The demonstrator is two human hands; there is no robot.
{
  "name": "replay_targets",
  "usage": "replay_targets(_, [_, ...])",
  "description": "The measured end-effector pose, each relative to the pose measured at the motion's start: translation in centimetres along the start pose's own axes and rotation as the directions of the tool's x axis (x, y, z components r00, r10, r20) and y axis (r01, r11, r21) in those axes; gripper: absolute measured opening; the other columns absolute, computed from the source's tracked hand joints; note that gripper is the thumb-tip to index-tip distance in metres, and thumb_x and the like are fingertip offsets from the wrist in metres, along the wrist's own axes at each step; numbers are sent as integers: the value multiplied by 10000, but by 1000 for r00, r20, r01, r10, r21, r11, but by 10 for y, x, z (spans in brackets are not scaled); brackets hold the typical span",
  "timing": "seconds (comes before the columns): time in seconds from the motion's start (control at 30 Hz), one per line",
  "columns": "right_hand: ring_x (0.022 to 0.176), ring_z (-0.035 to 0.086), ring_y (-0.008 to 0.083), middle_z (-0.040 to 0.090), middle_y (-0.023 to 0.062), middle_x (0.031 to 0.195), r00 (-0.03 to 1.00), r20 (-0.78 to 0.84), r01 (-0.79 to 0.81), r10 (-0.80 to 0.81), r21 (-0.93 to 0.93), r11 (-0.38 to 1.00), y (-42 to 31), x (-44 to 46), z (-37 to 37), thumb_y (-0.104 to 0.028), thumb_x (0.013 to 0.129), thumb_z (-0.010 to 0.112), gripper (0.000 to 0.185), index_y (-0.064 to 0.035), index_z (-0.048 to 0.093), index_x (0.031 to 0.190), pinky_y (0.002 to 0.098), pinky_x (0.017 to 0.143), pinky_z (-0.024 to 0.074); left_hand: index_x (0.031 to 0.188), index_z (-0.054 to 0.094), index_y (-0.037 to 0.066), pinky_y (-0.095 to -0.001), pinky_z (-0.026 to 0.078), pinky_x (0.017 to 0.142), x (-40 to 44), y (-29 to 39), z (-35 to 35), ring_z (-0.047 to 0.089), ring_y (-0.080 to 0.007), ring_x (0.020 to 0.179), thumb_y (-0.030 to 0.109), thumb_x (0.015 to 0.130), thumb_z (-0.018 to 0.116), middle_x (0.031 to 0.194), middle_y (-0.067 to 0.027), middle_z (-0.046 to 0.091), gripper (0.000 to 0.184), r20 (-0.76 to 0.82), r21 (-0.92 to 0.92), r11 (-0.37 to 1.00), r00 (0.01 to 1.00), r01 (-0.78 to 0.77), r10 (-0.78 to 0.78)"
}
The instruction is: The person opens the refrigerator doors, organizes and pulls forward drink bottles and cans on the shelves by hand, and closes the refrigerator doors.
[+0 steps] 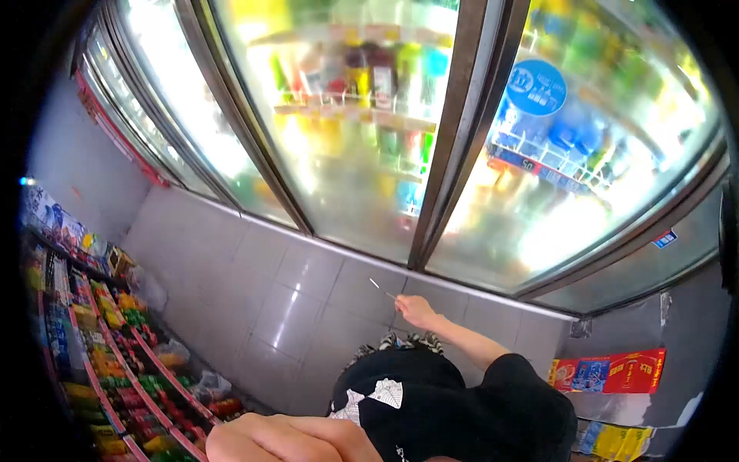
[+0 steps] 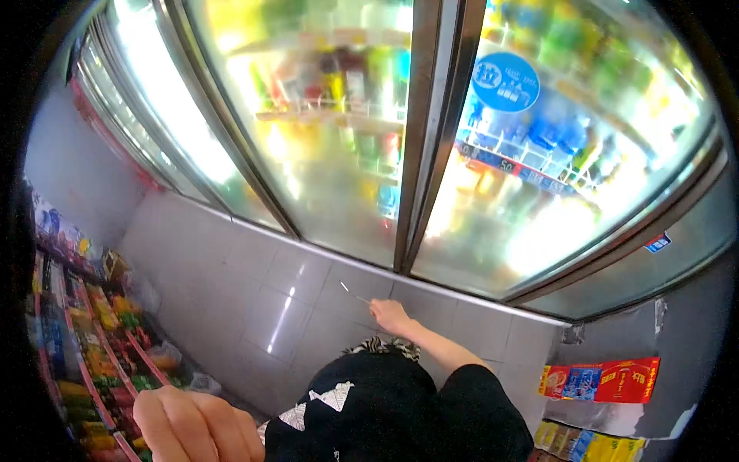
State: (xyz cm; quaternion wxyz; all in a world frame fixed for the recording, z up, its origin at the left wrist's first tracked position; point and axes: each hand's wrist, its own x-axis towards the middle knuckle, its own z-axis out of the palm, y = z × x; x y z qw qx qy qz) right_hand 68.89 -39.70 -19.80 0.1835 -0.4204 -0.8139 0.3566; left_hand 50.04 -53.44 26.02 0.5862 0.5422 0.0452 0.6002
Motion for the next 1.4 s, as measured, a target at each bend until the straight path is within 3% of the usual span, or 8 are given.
replay_targets(0.9, [741, 598, 385, 623, 150, 749, 990, -89, -120, 111, -103, 987, -73, -12, 77, -201, 889, 435, 190, -67, 556, 828, 475, 654, 458, 831, 688, 32, -268, 390, 500, -83, 119, -49, 481, -168, 615, 146, 782, 746, 733, -60, 596, 136, 193, -35, 978, 959, -206, 209])
replay_targets(1.07, [644, 640, 277, 624, 130, 689, 999, -13, -32, 31, -128, 991, -63, 3, 85, -242, 901, 427, 238, -64, 568, 831, 411, 606, 485, 816, 690, 25, -278, 397, 499, -113, 126, -34, 484, -182, 633, 126, 767, 758, 765, -65, 597, 131, -42, 338, 858, 905, -386, 423])
replay_targets(1.13, [645, 631, 289, 621, 137, 700, 989, 84, -122, 122, -7, 992, -56, 8, 88, -244, 905, 427, 256, -51, 577, 829, 408, 614, 486, 924, 695, 24, -285, 416, 550, -125, 125, -31, 494, -192, 685, 126, 764, 762, 859, -78, 621, 201, 79, 300, 851, 900, -432, 429])
replay_targets(1.17, [671, 621, 324, 620, 149, 725, 971, 158, -197, 182, 85, 977, -60, 10, 81, -239, 902, 432, 257, -42, 578, 825, 421, 632, 482, 613, 486, 72, -303, 350, 425, -119, 126, -31, 413, -181, 487, 91, 897, 568, 629, -51, 422, 297, 155, 274, 818, 862, -506, 482])
replay_targets(1.27, [590, 630, 255, 621, 123, 671, 985, 159, 67, -67, 2, 998, -59, 20, 86, -198, 924, 449, 235, -35, 578, 814, 388, 561, 474, 628, 495, 50, -307, 274, 419, -153, 106, -39, 421, -173, 483, 112, 866, 603, 558, -57, 449, 269, 59, 387, 787, 865, -480, 498])
replay_targets(1.3, [588, 633, 232, 620, 113, 662, 972, 222, 80, -76, -12, 997, -58, 23, 88, -173, 928, 466, 208, -36, 576, 818, 371, 547, 472, 639, 506, 57, -283, 317, 445, -164, 87, -30, 441, -156, 499, 115, 824, 657, 571, -46, 486, 246, -340, 553, 730, 692, -402, 637])
replay_targets(1.37, [578, 630, 220, 616, 113, 655, 934, 344, 79, -97, 67, 995, -43, 40, 116, -168, 920, 504, 178, -37, 577, 825, 369, 558, 477, 678, 535, 46, -318, 424, 557, -183, 84, -45, 524, -181, 645, 151, 798, 689, 701, -49, 557, 222, -617, 501, 862, 728, 72, 297])
replay_targets(1.4, [583, 632, 218, 618, 111, 653, 914, 392, 86, -107, 71, 994, -62, 38, 117, -171, 919, 517, 174, -37, 579, 827, 373, 572, 480, 678, 535, 46, -318, 424, 557, -194, 81, -34, 524, -181, 645, 151, 798, 689, 701, -49, 557, 222, -648, 529, 846, 676, 66, 351])
